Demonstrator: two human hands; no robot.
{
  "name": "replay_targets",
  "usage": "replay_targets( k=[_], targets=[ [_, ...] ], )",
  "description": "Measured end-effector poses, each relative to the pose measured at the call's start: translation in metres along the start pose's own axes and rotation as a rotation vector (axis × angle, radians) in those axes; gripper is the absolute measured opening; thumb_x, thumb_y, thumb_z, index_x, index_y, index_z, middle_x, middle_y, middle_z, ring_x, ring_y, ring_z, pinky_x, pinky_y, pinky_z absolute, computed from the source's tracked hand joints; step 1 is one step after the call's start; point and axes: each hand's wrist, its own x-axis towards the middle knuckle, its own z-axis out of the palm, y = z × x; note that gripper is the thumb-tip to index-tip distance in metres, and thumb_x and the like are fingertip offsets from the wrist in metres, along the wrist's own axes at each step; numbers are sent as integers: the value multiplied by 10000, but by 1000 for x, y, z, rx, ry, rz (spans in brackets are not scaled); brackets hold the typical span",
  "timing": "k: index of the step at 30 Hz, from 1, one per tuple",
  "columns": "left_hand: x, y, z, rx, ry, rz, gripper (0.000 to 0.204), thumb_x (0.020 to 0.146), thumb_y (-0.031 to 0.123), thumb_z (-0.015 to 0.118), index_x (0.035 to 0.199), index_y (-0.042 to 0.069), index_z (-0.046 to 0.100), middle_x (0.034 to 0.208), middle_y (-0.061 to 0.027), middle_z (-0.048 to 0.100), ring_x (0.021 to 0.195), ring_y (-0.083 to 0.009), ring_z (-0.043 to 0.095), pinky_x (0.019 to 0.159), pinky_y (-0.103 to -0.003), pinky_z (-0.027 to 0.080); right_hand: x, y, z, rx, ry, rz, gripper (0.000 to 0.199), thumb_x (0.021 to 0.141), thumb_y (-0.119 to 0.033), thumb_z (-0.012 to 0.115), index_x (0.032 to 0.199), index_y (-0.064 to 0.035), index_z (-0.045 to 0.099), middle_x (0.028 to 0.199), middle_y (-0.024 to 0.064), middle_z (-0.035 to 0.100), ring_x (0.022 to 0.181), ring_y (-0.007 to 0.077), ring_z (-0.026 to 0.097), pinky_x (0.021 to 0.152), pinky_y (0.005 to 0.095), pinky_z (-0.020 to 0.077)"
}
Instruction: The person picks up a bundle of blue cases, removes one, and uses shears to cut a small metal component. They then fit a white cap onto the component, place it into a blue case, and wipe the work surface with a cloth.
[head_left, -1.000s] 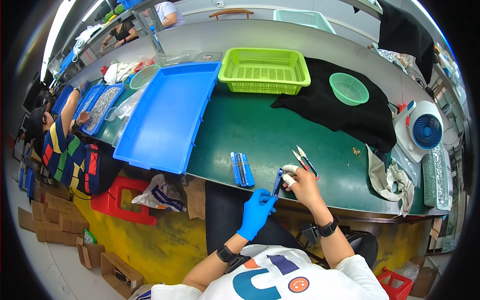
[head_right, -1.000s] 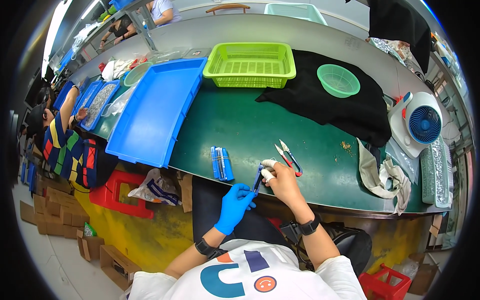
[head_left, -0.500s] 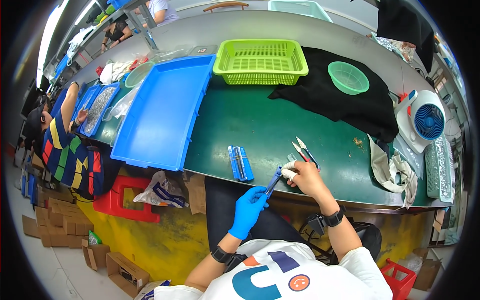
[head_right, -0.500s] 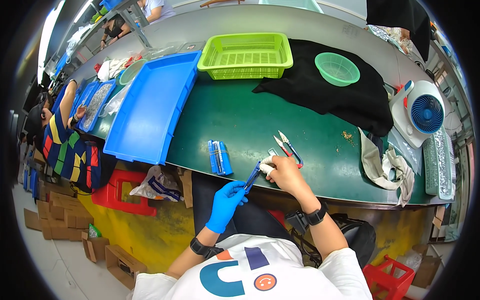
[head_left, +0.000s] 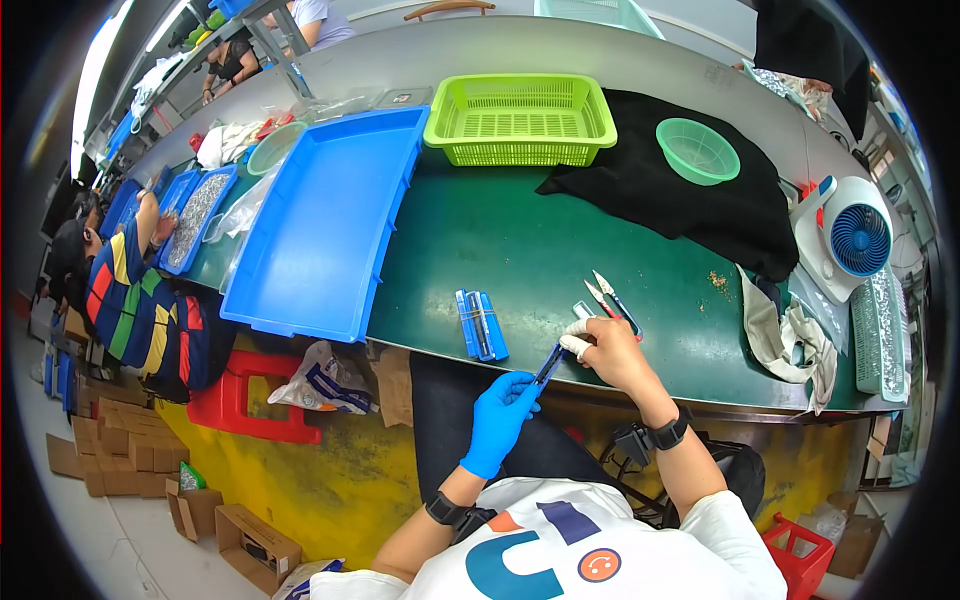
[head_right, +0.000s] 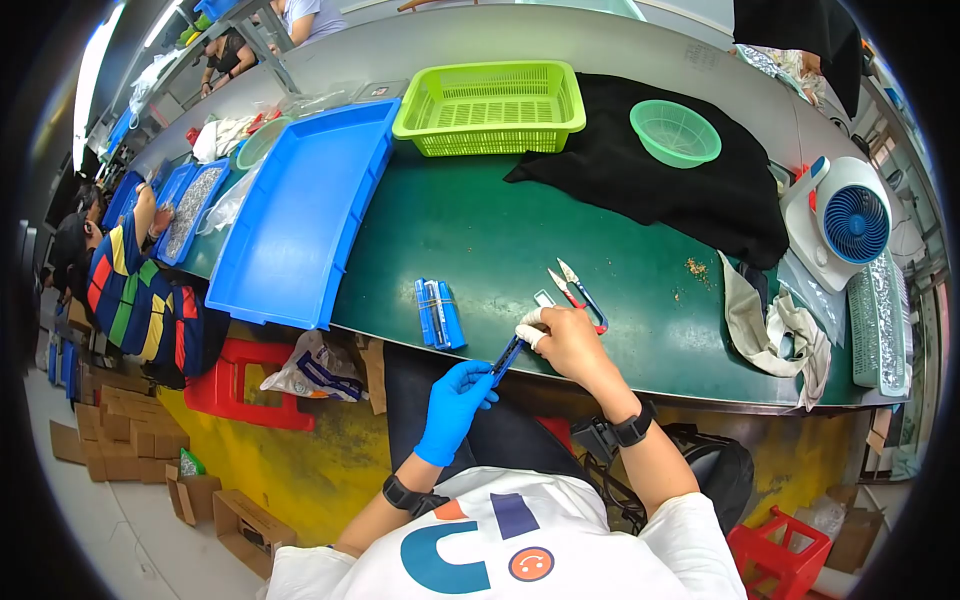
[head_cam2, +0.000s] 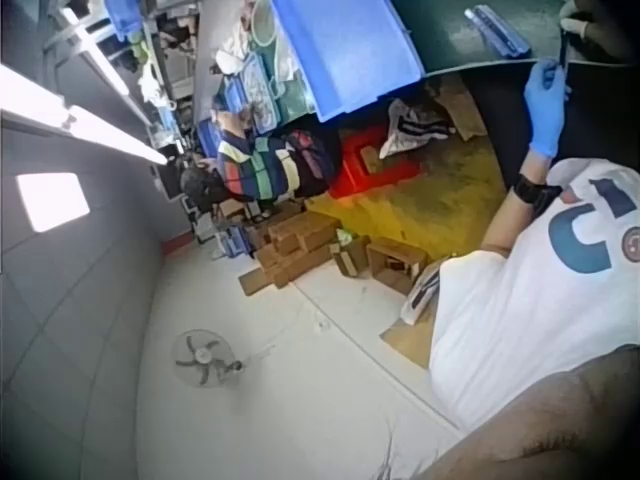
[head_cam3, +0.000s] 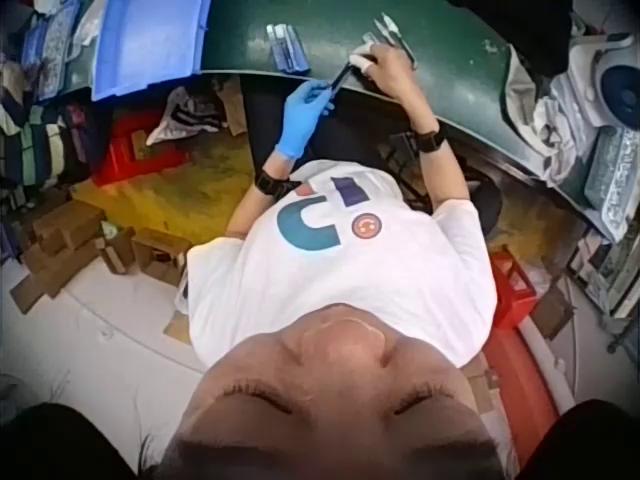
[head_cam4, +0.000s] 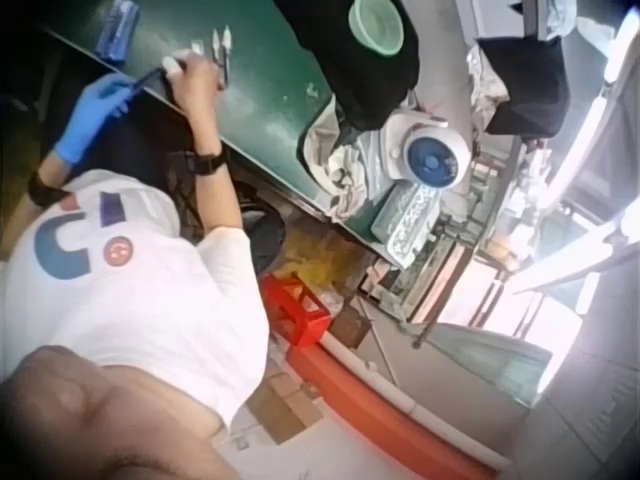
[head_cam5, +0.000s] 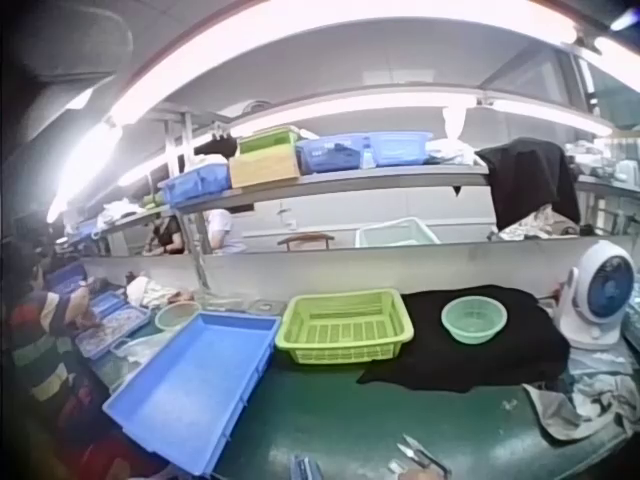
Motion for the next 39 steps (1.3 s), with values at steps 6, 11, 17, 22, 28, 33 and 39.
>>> replay_targets(
  k=[6,11,17,22,28,33,39],
  targets=[
    [3,-5,-4,-63,29,26,217,874,120,549,1041,-19,561,877,-77,611,692,-116,594,587,-221,475,1,-5,-6,143,-88,117,172,797,-145,631,858,14,651,644,118,590,524,172,557,512,305,430],
    [3,-6,-4,-69,37,25,211,885,120,530,1038,-23,560,883,-82,609,694,-125,597,588,-226,480,1,-5,-11,192,-117,163,178,802,-155,629,845,17,649,599,110,574,505,156,540,504,297,424],
    [2,-5,-3,-93,51,22,205,871,108,551,1026,-26,559,874,-84,605,694,-129,598,586,-228,486,2,-12,-14,35,-106,137,186,796,-177,638,819,7,656,608,124,583,501,200,541,513,316,427],
    [5,-4,1,-75,71,31,189,852,84,575,1000,-31,549,845,-85,596,682,-133,601,573,-229,492,0,-7,-12,-91,-56,21,177,767,-193,660,796,-18,668,666,154,603,578,279,567,551,357,440],
    [5,-5,4,-127,95,13,193,839,86,591,981,-36,543,854,-115,603,678,-166,621,584,-244,510,-5,-5,-12,-240,25,-140,150,726,-180,685,785,-43,679,674,150,591,641,307,578,579,379,447],
    [6,-6,5,-151,98,20,190,839,89,593,968,-40,541,846,-119,604,675,-173,625,585,-251,514,-7,2,-4,-215,96,-178,136,711,-166,696,785,-54,674,663,136,580,615,292,575,572,369,451],
    [6,-5,5,-154,85,5,189,839,93,593,964,-40,541,846,-119,604,677,-173,625,585,-252,515,-6,3,0,-119,70,-82,160,699,-161,709,776,-36,646,672,118,589,607,257,585,561,357,456]
  ],
)
